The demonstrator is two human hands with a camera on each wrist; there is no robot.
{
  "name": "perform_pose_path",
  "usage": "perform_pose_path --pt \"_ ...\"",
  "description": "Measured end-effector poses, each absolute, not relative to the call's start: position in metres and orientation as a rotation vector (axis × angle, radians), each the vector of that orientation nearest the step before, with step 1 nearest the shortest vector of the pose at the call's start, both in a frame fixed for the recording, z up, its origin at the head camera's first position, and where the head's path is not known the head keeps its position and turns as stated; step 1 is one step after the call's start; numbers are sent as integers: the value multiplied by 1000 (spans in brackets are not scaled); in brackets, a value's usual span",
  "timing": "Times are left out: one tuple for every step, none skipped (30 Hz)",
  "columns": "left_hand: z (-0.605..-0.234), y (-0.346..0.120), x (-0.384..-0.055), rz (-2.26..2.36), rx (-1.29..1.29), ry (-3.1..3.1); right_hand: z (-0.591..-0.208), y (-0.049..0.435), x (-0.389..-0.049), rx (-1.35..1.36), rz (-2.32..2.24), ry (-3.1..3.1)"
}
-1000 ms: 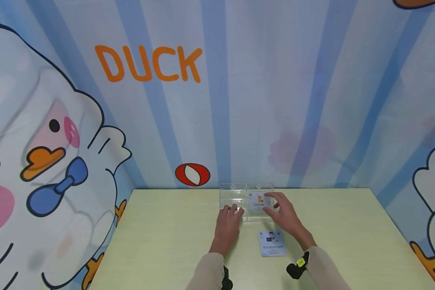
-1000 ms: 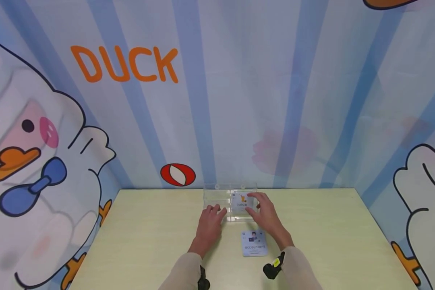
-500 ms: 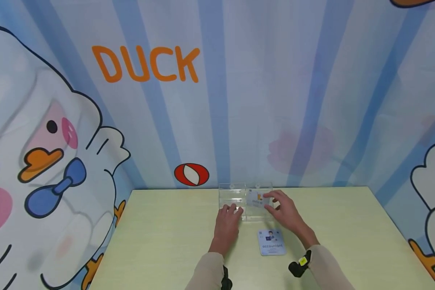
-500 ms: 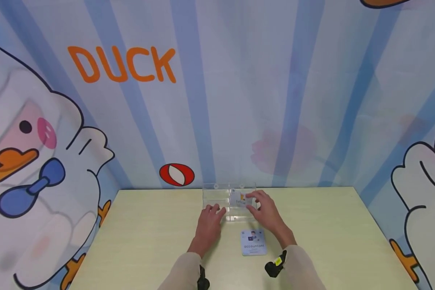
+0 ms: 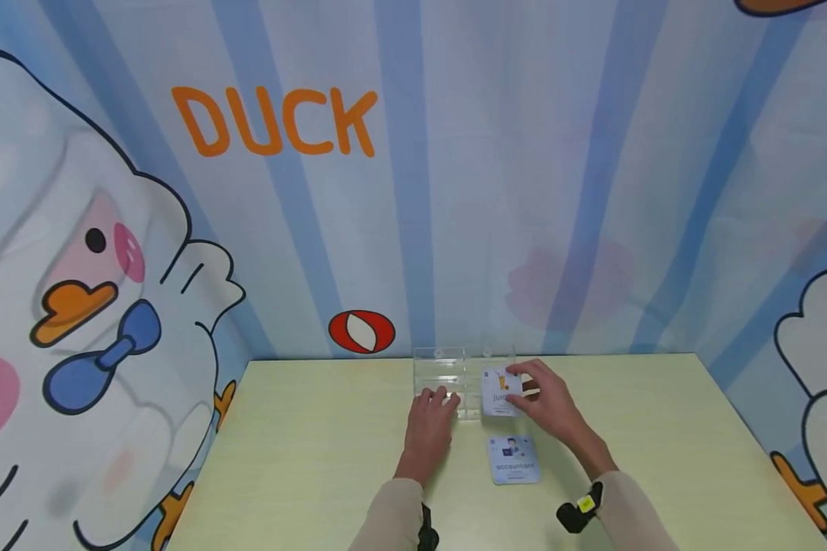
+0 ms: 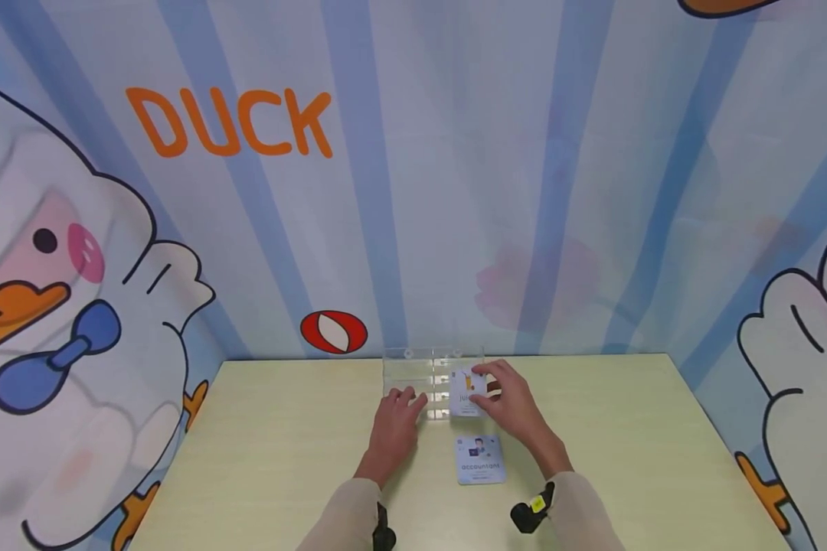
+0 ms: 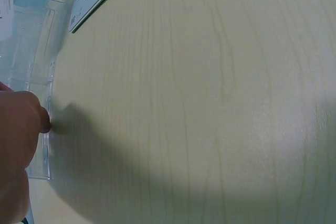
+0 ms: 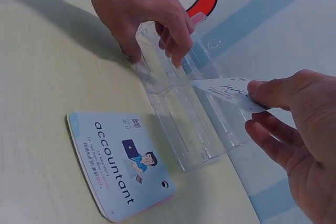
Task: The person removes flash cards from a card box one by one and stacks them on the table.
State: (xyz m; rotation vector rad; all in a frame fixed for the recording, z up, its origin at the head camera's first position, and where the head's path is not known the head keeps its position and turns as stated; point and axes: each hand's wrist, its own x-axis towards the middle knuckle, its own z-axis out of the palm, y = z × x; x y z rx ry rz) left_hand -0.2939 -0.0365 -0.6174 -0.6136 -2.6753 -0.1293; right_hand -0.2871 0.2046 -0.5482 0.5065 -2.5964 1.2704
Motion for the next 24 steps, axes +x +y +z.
perform_pose_path --pt "-617 -37 -294 -129 -614 -2673 -549 205 -286 499 1277 -2604" --pt "-617 -37 -294 -127 -614 -2672 -549 206 -285 490 1288 -2614" --pt "-617 -37 -294 -128 -613 -2669 -549 207 -283 476 1306 -2626" --pt "-617 -37 -294 -126 -612 -2669 -550 207 -282 463 1327 -2640" --pt "-617 -37 -294 -122 -611 -2671 -550 208 -280 450 1348 -2653" --pt "-617 -37 -294 -120 -609 -2671 -551 209 -278 442 1367 -2666" --pt "-617 -37 -294 -117 -609 -2674 -551 209 -276 430 1384 -2677" --pt "-617 -37 -294 -115 -608 -2678 -552 209 -274 423 1399 -2688" --pt "-617 -37 -294 -115 -606 -2683 -553 210 -272 414 1412 -2698" --pt "-617 -37 -294 -115 -605 -2685 -554 210 -271 422 1415 -2706" --pt "-617 -37 -294 -116 -605 -2685 -555 211 -269 416 1424 -2715" --pt "-617 -37 -294 -118 -604 -2684 -557 211 -267 414 1432 -2725" --pt "-617 -37 -294 -119 -604 -2686 -558 211 -265 402 1441 -2734" --pt "-617 -37 -294 -119 -604 -2685 -559 212 -263 397 1450 -2745" --pt "-618 -37 -295 -119 -604 -2683 -561 212 -262 385 1461 -2756" --pt "-618 -37 -295 -118 -605 -2679 -563 213 -260 381 1462 -2767" --pt "-618 -36 -295 -117 -606 -2679 -564 213 -258 354 1480 -2779" --pt "-618 -36 -294 -120 -607 -2678 -566 213 -256 337 1484 -2792" --pt "-618 -36 -294 -123 -608 -2676 -567 214 -255 311 1486 -2807" --pt "-618 -36 -294 -126 -609 -2676 -569 214 -254 297 1488 -2820" --pt "-618 -36 -295 -131 -611 -2674 -571 215 -252 274 1490 -2833" --pt "-619 -36 -295 -139 -614 -2671 -573 216 -251 260 1488 -2845" --pt "-619 -36 -295 -148 -616 -2669 -576 216 -251 232 1495 -2855" --pt "-619 -36 -295 -158 -618 -2668 -578 217 -250 215 1492 -2865"
